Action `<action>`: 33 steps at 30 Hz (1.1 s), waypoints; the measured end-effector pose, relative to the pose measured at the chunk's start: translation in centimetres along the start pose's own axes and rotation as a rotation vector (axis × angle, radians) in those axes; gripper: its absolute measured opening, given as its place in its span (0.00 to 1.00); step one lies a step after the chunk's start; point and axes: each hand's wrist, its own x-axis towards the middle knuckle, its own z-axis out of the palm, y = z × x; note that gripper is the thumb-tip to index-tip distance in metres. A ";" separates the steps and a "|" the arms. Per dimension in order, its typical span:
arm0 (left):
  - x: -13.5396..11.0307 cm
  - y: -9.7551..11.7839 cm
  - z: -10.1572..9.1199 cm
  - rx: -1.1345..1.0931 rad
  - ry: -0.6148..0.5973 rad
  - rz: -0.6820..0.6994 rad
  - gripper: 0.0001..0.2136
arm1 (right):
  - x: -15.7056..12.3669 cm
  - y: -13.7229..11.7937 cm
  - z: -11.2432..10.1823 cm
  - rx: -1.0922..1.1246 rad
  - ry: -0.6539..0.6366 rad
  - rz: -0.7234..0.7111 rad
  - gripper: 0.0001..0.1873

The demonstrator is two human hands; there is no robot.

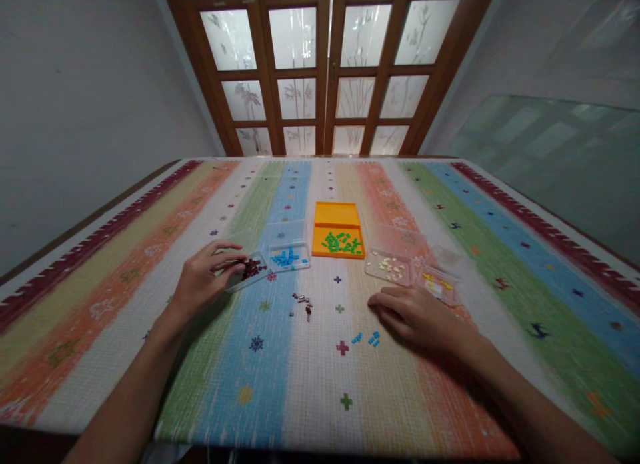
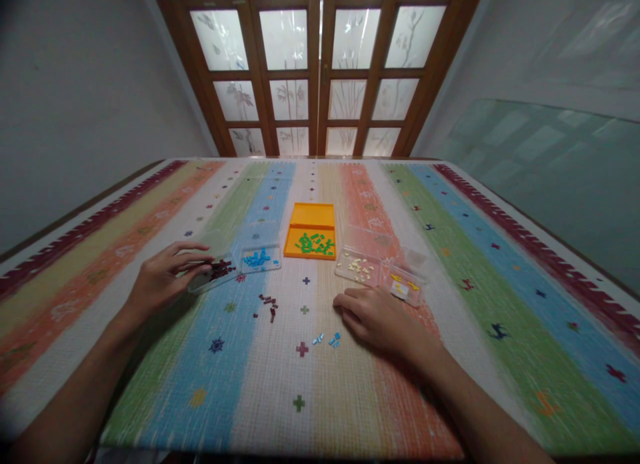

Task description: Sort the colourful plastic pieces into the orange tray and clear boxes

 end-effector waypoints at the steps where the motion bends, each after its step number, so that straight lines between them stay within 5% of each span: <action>1: 0.0 0.1 0.0 -0.006 -0.007 0.000 0.13 | 0.0 0.0 0.0 -0.004 -0.003 0.001 0.11; 24: -0.5 -1.1 0.2 0.198 -0.120 -0.008 0.16 | -0.1 -0.3 0.0 -0.051 -0.003 0.015 0.11; 29: -0.9 1.6 1.7 0.106 -0.065 0.149 0.13 | 0.0 -0.3 0.0 -0.045 0.013 0.017 0.11; 33: -1.5 4.1 3.7 -0.016 -0.239 0.389 0.16 | 0.0 -0.4 0.0 -0.061 0.013 0.015 0.11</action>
